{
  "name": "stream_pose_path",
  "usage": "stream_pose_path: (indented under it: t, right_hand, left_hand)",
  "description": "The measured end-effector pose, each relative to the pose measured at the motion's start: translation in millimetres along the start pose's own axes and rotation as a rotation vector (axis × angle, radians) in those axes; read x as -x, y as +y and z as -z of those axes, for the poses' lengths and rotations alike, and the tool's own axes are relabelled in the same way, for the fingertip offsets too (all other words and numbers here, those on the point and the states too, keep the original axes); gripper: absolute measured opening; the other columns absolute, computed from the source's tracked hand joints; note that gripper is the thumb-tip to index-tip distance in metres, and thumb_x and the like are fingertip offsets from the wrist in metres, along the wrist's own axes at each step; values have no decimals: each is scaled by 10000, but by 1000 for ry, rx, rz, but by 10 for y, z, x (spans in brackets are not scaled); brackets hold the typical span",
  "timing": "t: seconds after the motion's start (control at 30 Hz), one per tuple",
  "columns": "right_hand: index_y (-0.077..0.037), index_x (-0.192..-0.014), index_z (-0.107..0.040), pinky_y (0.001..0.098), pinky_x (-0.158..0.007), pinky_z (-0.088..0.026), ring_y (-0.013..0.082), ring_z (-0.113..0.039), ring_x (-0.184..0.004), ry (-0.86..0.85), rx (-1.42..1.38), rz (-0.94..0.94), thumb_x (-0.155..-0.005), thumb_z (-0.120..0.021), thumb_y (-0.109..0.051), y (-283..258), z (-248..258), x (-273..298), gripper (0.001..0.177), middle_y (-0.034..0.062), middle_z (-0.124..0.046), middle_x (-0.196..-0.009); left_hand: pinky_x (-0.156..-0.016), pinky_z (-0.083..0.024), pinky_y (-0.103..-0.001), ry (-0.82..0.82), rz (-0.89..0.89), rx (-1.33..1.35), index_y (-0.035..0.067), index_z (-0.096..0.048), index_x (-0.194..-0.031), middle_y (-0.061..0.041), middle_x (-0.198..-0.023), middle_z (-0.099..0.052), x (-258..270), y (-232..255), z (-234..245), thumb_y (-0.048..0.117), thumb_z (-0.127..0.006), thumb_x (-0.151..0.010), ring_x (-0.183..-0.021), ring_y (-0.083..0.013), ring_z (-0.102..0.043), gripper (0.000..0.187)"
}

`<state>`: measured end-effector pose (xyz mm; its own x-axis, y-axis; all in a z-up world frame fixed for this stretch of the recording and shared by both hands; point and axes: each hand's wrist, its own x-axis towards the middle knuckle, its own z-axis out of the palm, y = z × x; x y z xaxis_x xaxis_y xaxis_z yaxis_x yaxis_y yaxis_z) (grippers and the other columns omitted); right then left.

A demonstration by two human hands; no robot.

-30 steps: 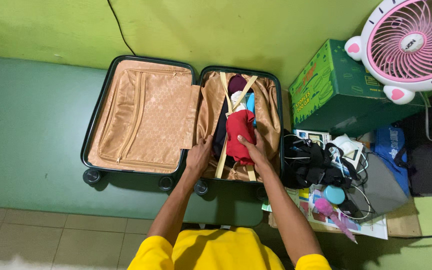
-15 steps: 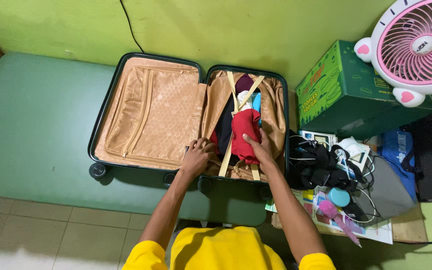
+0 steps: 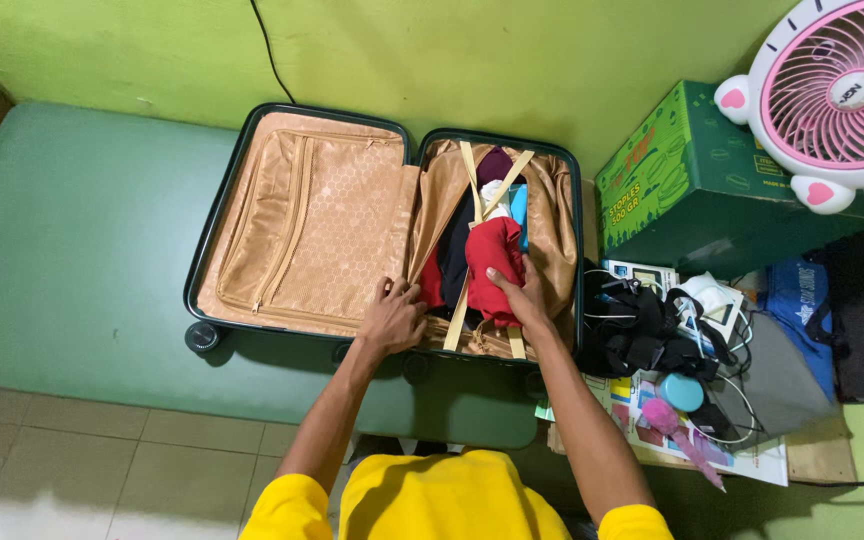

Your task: The person packs a suitcase with clothes, then folds a piece of blue patterned fabric by hand on a green bench next to a pile of clothing.

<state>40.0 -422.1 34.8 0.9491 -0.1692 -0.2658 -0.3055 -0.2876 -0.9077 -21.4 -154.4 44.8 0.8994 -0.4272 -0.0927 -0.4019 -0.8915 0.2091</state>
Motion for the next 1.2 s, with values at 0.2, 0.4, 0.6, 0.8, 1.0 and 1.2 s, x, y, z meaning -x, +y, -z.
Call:
stream_pose_path:
  t: [0.2, 0.4, 0.6, 0.8, 1.0, 1.2]
  right_hand:
    - [-18, -1577, -347, 395, -1184, -346, 306, -448, -1446, -8, 88, 101, -724, -863, -481, 227, -52, -165, 1099, 212, -451, -1576]
    - [-28, -1581, -329, 413, -1165, -363, 329, -461, -1426, -12, 156, 126, -696, -885, -459, 209, -119, -141, 1130, 236, -458, -1548]
    - [-6, -1551, -379, 408, -1155, -394, 331, -514, -1393, -12, 178, 228, -704, -891, -437, 66, -122, -68, 1080, 243, -521, -1499]
    - [0, -1536, -407, 396, -1146, -404, 315, -527, -1383, -42, 106, 259, -707, -887, -428, 56, -109, -58, 1050, 229, -547, -1483]
    - [-7, -1537, -403, 396, -1142, -407, 313, -530, -1372, -14, 173, 244, -705, -901, -425, 94, -206, -34, 1056, 230, -541, -1480]
    - [-35, -1557, -403, 422, -1129, -462, 332, -582, -1344, -28, 315, 387, -705, -892, -455, -22, -245, 94, 1069, 227, -572, -1462]
  left_hand:
    - [-1138, -256, -542, 370, -33, 163, 89, -803, -928, -126, -1391, -532, 64, 25, -213, 366, -582, -1011, -1355, -325, -396, 365]
    - [-1157, -266, -518, 405, 212, 244, 32, -740, -813, -107, -1530, -438, 114, 180, -178, 242, -779, -775, -1436, -323, -354, 217]
    - [-1167, -249, -553, 329, 492, 348, 83, -444, -1400, -187, -1561, -346, 109, 234, -166, 188, -858, -646, -1474, -368, -318, 866]
    - [-1155, -280, -574, 358, 464, 348, -30, -275, -1510, -287, -1569, -318, 12, 78, -256, 231, -866, -689, -1461, -455, -311, 1044]
    - [-1152, -328, -507, 388, 371, 379, -31, -265, -1516, -317, -1592, -276, -27, -159, -385, 191, -856, -670, -1432, -481, -344, 1055]
    - [-1135, -353, -526, 458, 371, 392, 51, -296, -1553, -298, -1593, -317, 21, -164, -362, 217, -826, -773, -1383, -482, -406, 957]
